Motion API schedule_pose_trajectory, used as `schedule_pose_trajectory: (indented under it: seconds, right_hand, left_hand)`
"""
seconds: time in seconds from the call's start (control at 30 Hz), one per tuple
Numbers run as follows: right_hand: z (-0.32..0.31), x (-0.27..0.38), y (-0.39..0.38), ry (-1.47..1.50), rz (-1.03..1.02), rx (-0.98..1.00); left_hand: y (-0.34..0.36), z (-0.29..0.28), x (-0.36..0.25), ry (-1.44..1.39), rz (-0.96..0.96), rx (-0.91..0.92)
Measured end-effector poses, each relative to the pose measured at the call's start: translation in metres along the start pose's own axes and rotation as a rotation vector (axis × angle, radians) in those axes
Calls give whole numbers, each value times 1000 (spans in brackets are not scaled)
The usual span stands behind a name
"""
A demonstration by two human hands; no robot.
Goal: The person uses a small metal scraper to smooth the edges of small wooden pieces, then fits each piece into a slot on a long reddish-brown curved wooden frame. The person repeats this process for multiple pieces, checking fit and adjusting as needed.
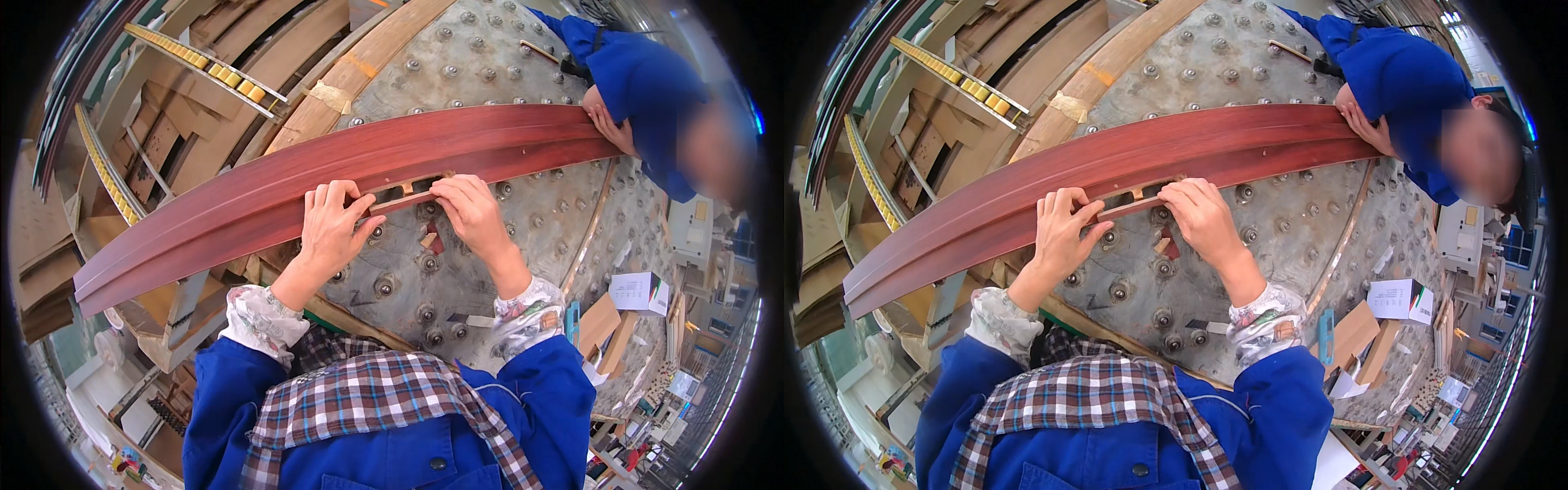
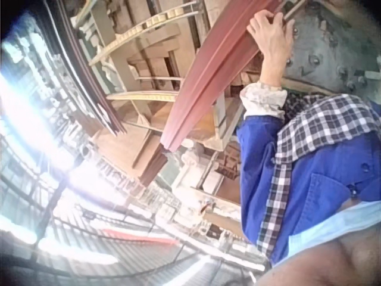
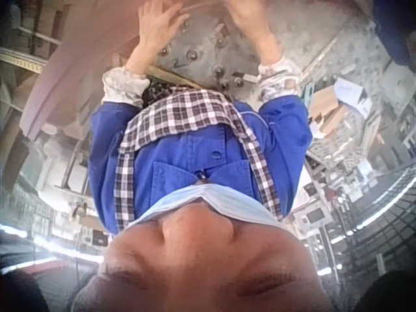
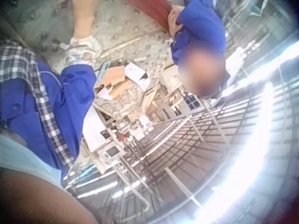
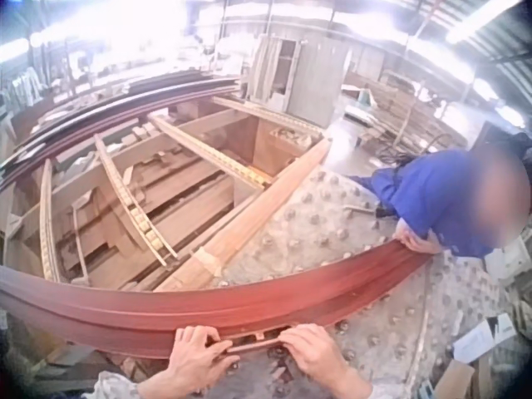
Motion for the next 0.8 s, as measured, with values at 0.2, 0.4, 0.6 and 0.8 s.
schedule_pose_trajectory:
  seconds: [0.2,0.4,0.6,0.8]
  right_hand:
    - [4,-6,-5,-18,22,-12]
    - [2,-6,1,-55,8,24]
    - [3,-6,8,-20,19,78]
    - [7,-7,9,-26,9,106]
  left_hand:
    - [2,4,2,5,-17,-6]
    - [4,6,4,-9,-36,-10]
    - [3,6,4,-30,-28,-1]
    - [6,5,4,-75,-68,20]
Point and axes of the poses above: each hand's wrist, its own y-axis towards the middle knuckle, its own z-axis out of the palm, x = y × z, the point moved 8 cm from there along y, towards the middle knuckle, and after that the axes turned 5 degrees about -z, right-handed, at the moved point
